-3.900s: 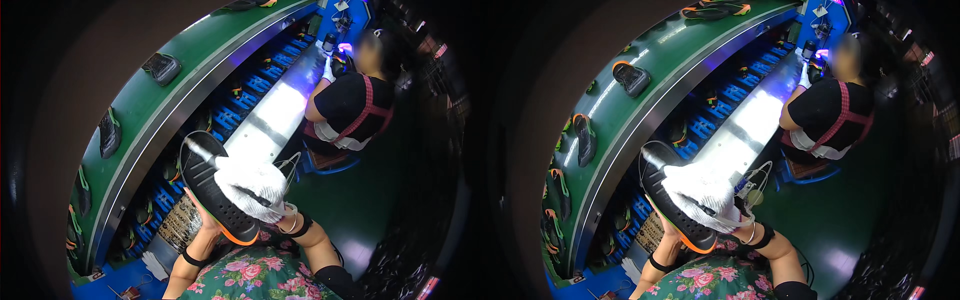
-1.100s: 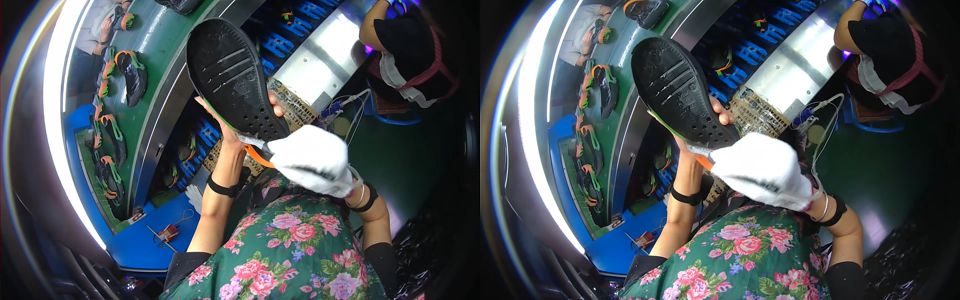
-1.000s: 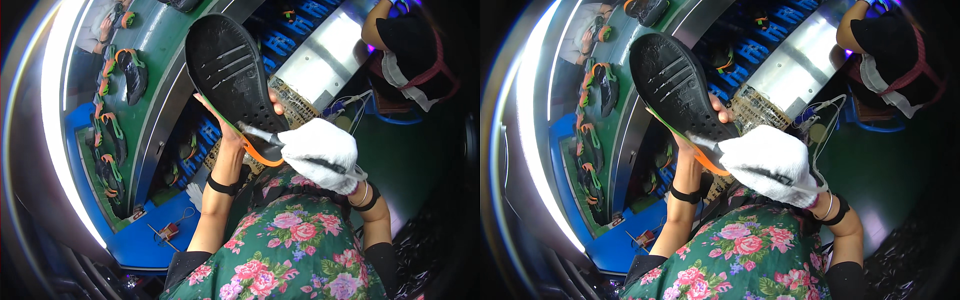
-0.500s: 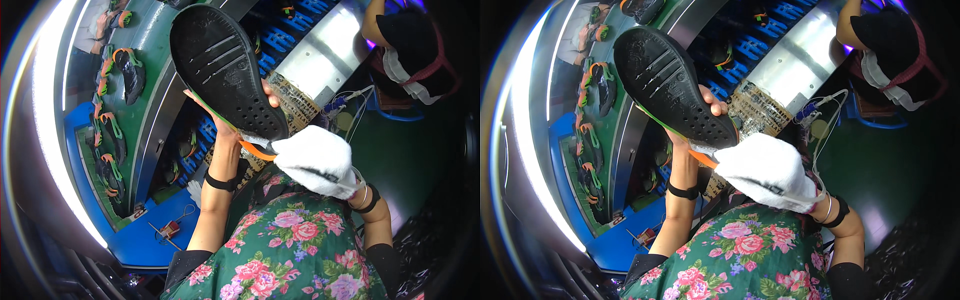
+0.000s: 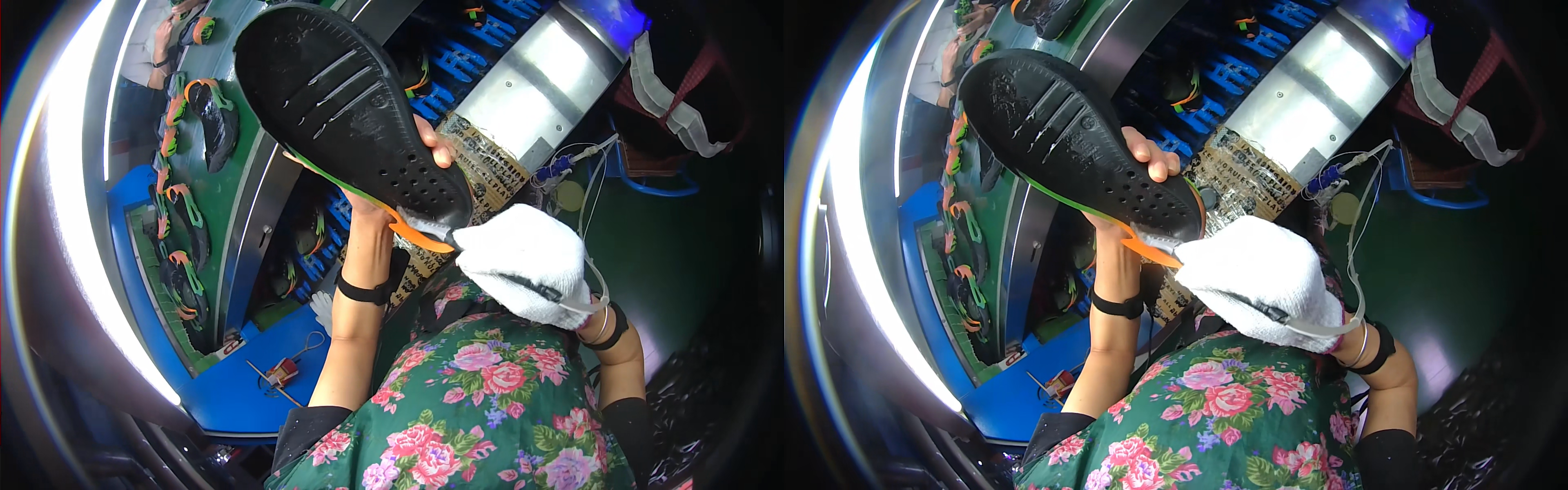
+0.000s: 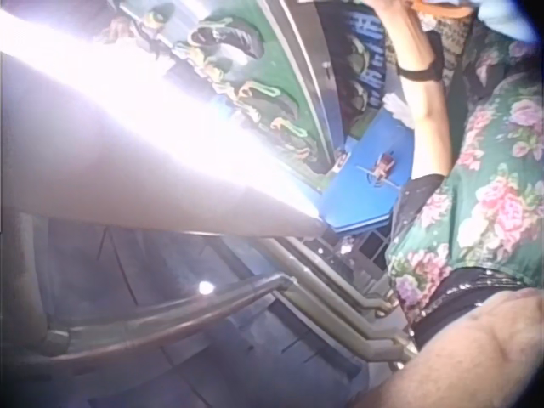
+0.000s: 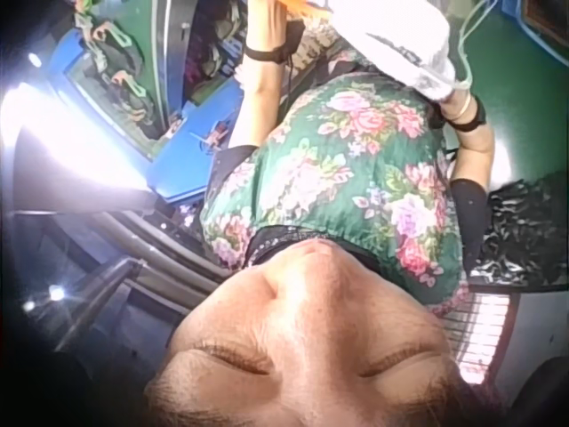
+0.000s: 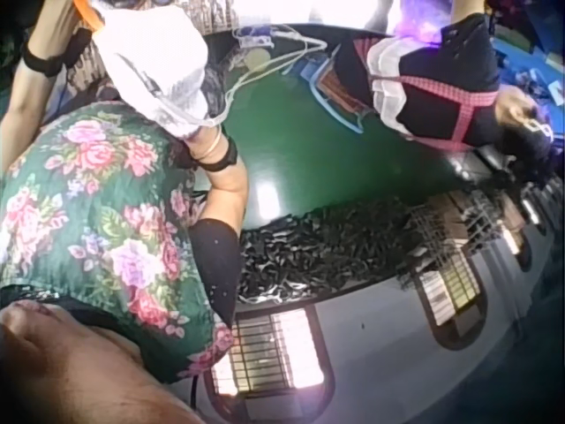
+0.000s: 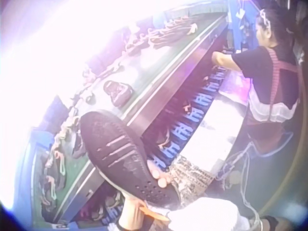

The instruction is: Applying adhesive or cleaning liquid to shoe soles using a brush on an assembly line.

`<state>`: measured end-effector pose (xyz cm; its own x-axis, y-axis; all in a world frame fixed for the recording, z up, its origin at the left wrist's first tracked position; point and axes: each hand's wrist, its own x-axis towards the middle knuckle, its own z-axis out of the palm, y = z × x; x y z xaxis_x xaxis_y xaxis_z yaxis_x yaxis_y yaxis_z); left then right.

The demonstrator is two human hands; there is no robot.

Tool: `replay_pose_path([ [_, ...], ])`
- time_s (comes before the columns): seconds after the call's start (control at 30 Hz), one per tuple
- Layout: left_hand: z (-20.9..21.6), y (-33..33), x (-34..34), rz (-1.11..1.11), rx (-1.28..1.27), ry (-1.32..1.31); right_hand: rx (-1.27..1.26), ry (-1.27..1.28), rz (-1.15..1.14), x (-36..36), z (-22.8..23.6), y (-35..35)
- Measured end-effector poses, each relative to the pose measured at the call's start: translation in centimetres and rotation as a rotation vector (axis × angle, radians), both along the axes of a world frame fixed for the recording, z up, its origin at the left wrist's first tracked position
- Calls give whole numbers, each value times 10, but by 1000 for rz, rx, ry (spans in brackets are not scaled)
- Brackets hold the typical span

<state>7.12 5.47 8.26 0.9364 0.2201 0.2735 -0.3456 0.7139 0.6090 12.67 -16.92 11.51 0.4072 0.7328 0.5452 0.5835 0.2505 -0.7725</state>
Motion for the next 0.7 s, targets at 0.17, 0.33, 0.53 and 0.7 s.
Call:
replay_pose_path([
  [0.17,0,6,1,-6,47,-15,-15,128,-17,0,7,-1],
  [0.33,5,8,8,-76,88,-31,1,94,21,2,9,-3],
  [0.53,-1,7,10,2,70,-27,2,-103,-3,-7,-1,-3],
  [0.7,-12,12,14,-38,-39,-13,77,-99,-27,-17,2,7],
])
